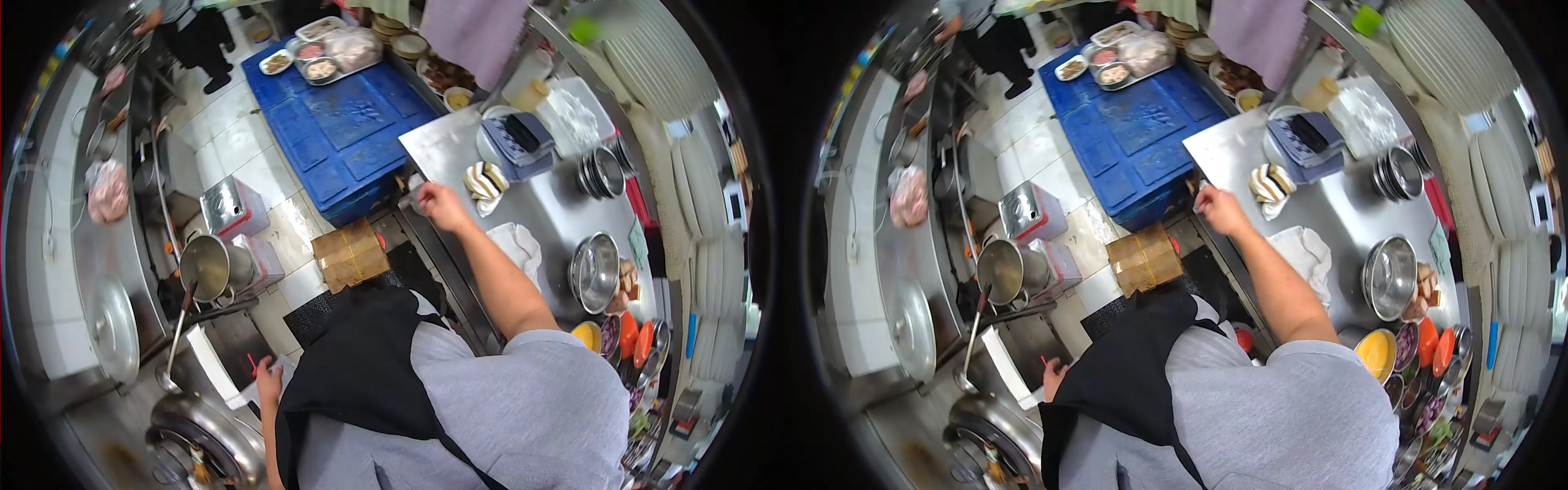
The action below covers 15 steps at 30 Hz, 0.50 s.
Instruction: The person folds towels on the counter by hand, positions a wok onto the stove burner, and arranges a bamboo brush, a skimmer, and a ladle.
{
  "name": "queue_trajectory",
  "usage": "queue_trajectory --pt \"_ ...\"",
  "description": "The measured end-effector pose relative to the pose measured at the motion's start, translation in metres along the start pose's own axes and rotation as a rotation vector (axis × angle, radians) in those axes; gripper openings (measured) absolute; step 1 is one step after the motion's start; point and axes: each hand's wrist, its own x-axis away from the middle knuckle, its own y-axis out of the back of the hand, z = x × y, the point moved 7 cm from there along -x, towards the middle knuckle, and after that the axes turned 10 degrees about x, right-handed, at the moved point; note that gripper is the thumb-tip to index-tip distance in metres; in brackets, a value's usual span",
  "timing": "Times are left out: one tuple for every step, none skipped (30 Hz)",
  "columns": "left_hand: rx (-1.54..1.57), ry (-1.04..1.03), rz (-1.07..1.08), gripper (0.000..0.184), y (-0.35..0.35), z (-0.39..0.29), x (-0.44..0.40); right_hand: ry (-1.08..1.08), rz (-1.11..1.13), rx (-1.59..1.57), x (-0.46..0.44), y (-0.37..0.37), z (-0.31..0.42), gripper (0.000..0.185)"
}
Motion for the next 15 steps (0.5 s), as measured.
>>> queue_trajectory --pt "0.102 0.028 0.011 0.048 0.019 -0.032 -0.008 0.071 -0.13 0.084 0.008 0.024 0.002 0.018" --pt "0.05 -0.001 -0.02 0.047 0.043 -0.072 -0.016 0.027 -0.209 0.071 0.013 0.044 -0.005 0.017" --pt "0.017 -0.033 -0.039 0.046 0.047 -0.105 -0.026 0.091 -0.281 0.076 0.011 0.065 -0.032 0.017" --pt "0.096 -0.06 -0.033 0.045 0.049 -0.117 -0.041 -0.07 -0.284 0.122 0.031 0.1 -0.009 0.016" --pt "0.144 -0.041 0.006 0.045 0.049 -0.137 -0.048 -0.07 -0.272 0.189 0.035 0.115 -0.041 0.014" --pt "0.17 -0.079 0.039 0.046 0.049 -0.149 -0.056 -0.172 -0.235 0.222 0.051 0.13 -0.055 0.012" --pt "0.197 -0.117 0.068 0.046 0.051 -0.161 -0.063 -0.242 -0.147 0.371 0.069 0.143 -0.064 0.013" --pt "0.182 -0.115 0.088 0.046 0.053 -0.172 -0.065 -0.31 -0.054 0.517 0.089 0.15 -0.077 0.015" --pt "0.186 -0.114 0.094 0.048 0.056 -0.182 -0.067 -0.332 -0.052 0.513 0.11 0.151 -0.086 0.015" --pt "0.193 -0.113 0.099 0.049 0.055 -0.188 -0.069 -0.488 -0.154 0.661 0.137 0.161 -0.097 0.021" --pt "0.187 -0.11 0.114 0.049 0.051 -0.188 -0.069 -0.641 -0.255 0.812 0.165 0.17 -0.103 0.027" --pt "0.249 -0.087 0.124 0.049 0.048 -0.188 -0.071 -0.652 -0.256 0.813 0.183 0.161 -0.117 0.027" --pt "0.313 -0.065 0.13 0.049 0.046 -0.188 -0.072 -0.755 -0.273 0.717 0.203 0.144 -0.148 0.036" --pt "0.313 -0.067 0.13 0.049 0.045 -0.192 -0.073 -0.849 -0.29 0.616 0.215 0.129 -0.166 0.046" --pt "0.259 -0.07 0.183 0.05 0.036 -0.197 -0.076 -0.842 -0.294 0.615 0.219 0.119 -0.179 0.046"
